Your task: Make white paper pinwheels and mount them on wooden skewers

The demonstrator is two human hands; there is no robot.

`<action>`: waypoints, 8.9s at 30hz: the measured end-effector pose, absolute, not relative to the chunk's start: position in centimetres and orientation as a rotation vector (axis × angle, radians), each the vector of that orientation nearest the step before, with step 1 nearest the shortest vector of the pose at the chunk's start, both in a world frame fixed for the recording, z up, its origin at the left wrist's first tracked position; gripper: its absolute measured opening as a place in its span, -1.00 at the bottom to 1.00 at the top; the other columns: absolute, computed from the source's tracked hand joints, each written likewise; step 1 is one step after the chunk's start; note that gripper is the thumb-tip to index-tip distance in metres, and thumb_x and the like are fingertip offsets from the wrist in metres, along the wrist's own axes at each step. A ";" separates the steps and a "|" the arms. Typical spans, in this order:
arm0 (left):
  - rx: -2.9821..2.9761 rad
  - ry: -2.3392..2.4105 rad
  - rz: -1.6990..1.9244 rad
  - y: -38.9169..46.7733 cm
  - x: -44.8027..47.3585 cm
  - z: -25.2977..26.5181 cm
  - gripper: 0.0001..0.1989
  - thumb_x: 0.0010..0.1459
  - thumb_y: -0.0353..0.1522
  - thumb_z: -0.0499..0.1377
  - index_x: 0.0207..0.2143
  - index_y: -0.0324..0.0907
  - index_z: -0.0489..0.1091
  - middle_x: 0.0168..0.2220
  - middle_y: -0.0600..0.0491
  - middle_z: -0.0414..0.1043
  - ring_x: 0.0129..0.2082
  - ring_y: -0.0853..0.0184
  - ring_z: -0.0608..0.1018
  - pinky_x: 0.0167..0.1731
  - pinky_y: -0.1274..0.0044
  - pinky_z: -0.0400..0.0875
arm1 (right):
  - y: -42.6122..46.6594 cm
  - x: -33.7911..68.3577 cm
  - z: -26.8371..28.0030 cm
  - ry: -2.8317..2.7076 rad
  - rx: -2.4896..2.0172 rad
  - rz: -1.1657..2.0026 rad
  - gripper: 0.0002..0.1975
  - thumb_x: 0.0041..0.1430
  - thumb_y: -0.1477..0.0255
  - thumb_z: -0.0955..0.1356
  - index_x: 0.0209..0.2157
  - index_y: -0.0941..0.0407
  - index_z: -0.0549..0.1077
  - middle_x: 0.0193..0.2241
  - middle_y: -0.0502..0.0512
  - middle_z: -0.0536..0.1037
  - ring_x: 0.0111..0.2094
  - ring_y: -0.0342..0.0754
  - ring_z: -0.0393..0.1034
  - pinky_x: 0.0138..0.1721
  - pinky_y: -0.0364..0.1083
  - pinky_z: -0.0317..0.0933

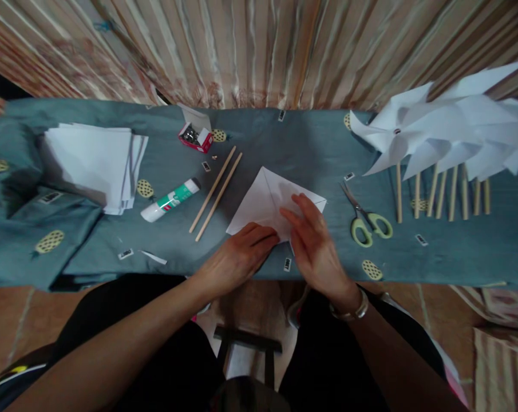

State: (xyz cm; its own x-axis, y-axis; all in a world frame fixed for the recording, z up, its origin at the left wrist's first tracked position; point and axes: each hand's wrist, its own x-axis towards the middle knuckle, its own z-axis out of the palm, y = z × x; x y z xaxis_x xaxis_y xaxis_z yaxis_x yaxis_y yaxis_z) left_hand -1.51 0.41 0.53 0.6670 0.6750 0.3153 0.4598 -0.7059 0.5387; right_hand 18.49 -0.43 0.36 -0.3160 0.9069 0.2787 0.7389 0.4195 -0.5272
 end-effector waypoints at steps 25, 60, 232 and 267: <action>2.597 1.081 0.926 1.5 -4.9 2.4 -0.69 0.23 -0.56 0.09 0.01 -0.25 0.38 0.06 -0.16 0.45 0.02 0.17 0.47 -0.01 0.25 0.50 | -0.5 20.9 1.9 -2.040 -1.542 0.368 -0.73 0.33 0.47 0.25 -0.04 0.23 0.49 -0.15 0.25 0.64 -0.15 0.08 0.56 -0.09 0.03 0.42; 2.694 1.023 0.607 -2.8 -4.9 1.1 -0.85 0.29 -0.47 0.06 -0.23 -0.22 0.43 -0.27 -0.03 0.50 -0.25 0.32 0.56 -0.27 0.52 0.53 | -3.9 20.1 2.0 -1.868 -1.333 1.008 -0.70 0.11 0.51 0.40 -0.11 -0.01 0.57 0.15 0.15 0.46 0.20 0.07 0.34 0.22 0.17 0.20; 2.418 1.067 0.667 -2.9 -3.5 1.3 -0.83 0.23 -0.51 0.13 -0.14 -0.30 0.44 -0.19 -0.08 0.49 -0.21 0.26 0.59 -0.19 0.42 0.59 | -3.1 14.1 -0.7 -2.359 -1.346 0.127 -0.60 0.29 0.62 0.13 0.09 0.18 0.33 0.18 0.31 0.37 0.18 0.16 0.22 0.12 0.20 0.27; 2.523 1.062 0.729 -2.9 -3.6 1.1 -0.77 0.22 -0.50 0.15 -0.06 -0.32 0.41 -0.11 -0.16 0.48 -0.15 0.20 0.59 -0.15 0.37 0.61 | 0.7 23.4 2.0 -1.949 -1.945 -0.264 -0.57 0.23 0.53 0.20 0.11 0.29 0.38 -0.23 0.35 0.60 -0.18 0.20 0.46 -0.13 0.17 0.36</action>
